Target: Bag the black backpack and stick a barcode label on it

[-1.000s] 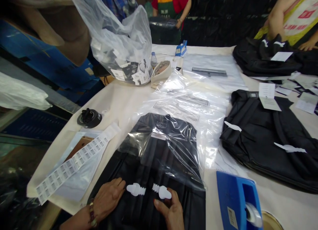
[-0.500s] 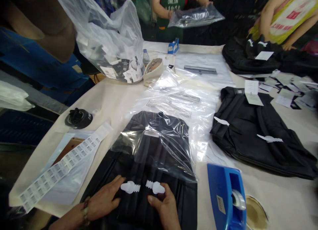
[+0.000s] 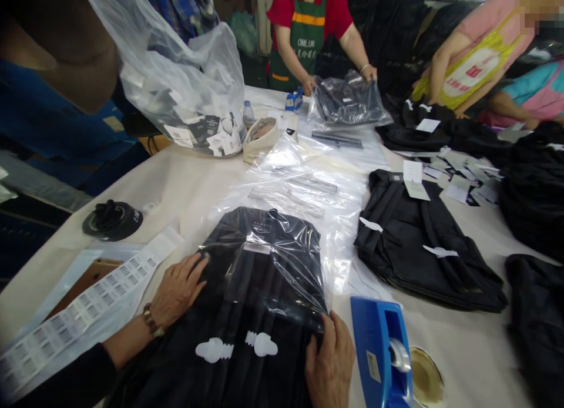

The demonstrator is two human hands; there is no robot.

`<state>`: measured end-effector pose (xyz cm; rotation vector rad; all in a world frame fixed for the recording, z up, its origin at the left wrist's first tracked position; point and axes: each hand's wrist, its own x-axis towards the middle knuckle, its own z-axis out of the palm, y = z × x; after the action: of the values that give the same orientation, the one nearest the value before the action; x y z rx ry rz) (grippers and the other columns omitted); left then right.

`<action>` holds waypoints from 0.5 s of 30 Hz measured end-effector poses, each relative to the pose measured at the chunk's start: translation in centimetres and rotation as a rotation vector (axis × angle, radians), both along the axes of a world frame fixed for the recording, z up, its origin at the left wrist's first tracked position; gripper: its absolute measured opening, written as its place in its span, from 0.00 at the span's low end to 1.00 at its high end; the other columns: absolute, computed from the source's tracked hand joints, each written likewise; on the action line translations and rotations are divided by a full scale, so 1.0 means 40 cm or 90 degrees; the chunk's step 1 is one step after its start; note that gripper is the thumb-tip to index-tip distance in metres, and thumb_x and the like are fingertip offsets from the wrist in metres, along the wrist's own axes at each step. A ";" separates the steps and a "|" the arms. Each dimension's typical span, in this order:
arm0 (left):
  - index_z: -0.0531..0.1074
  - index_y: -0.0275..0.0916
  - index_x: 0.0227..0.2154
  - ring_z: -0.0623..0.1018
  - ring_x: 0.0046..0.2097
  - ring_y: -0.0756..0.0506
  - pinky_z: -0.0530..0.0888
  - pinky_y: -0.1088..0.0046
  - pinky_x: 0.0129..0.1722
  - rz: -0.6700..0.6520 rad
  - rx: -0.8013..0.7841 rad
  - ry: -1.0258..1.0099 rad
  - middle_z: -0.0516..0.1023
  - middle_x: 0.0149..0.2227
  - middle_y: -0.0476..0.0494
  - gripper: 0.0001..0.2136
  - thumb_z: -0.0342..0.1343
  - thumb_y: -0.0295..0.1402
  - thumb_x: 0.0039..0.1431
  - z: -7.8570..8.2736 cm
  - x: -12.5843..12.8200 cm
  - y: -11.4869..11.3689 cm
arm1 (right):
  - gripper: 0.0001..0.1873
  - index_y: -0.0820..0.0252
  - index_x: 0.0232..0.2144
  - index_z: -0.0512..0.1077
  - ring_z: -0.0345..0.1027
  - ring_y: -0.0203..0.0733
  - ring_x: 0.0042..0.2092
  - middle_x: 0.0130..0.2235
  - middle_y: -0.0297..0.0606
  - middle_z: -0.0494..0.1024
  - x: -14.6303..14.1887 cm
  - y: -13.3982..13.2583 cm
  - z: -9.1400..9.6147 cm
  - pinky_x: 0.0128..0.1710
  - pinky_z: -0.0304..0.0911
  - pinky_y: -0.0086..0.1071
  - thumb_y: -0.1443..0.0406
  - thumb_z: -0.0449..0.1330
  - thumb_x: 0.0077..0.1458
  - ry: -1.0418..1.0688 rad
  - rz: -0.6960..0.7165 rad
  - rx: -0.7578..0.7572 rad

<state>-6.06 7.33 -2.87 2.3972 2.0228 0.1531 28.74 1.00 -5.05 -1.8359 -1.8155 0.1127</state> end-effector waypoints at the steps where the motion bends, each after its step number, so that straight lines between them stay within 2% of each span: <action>1: 0.62 0.32 0.52 0.68 0.55 0.33 0.68 0.54 0.48 0.016 -0.020 -0.019 0.67 0.53 0.27 0.18 0.42 0.31 0.61 -0.012 -0.020 0.011 | 0.23 0.65 0.49 0.62 0.60 0.56 0.53 0.51 0.55 0.66 0.022 0.011 -0.012 0.51 0.59 0.51 0.56 0.46 0.59 -0.003 -0.001 -0.017; 6: 0.57 0.28 0.53 0.73 0.50 0.37 0.71 0.59 0.48 0.059 -0.053 -0.104 0.70 0.48 0.27 0.23 0.45 0.39 0.59 -0.054 -0.088 0.031 | 0.28 0.65 0.51 0.60 0.67 0.49 0.45 0.47 0.52 0.69 0.087 0.045 -0.073 0.45 0.66 0.45 0.50 0.43 0.59 0.118 -0.032 -0.160; 10: 0.54 0.32 0.54 0.75 0.46 0.39 0.73 0.60 0.46 0.158 -0.094 -0.222 0.71 0.45 0.35 0.31 0.50 0.47 0.51 -0.051 -0.102 0.029 | 0.33 0.61 0.44 0.67 0.68 0.50 0.45 0.43 0.48 0.72 0.114 0.043 -0.097 0.45 0.66 0.45 0.43 0.38 0.57 0.119 -0.066 -0.165; 13: 0.60 0.36 0.49 0.76 0.42 0.41 0.74 0.63 0.42 0.168 -0.112 -0.265 0.73 0.41 0.39 0.23 0.47 0.43 0.53 -0.042 -0.115 0.029 | 0.32 0.58 0.40 0.69 0.70 0.49 0.44 0.42 0.46 0.74 0.133 0.024 -0.115 0.43 0.68 0.43 0.42 0.38 0.56 0.120 -0.071 -0.155; 15: 0.65 0.39 0.41 0.76 0.39 0.42 0.74 0.64 0.40 0.166 -0.114 -0.269 0.74 0.36 0.42 0.15 0.42 0.40 0.56 -0.036 -0.127 0.030 | 0.31 0.57 0.40 0.69 0.71 0.48 0.44 0.42 0.46 0.75 0.145 0.012 -0.131 0.44 0.68 0.42 0.42 0.40 0.55 0.133 -0.079 -0.143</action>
<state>-11.14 8.55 -4.33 1.8028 2.0283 0.4196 34.56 1.49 -10.28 -2.0014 -1.5932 0.4610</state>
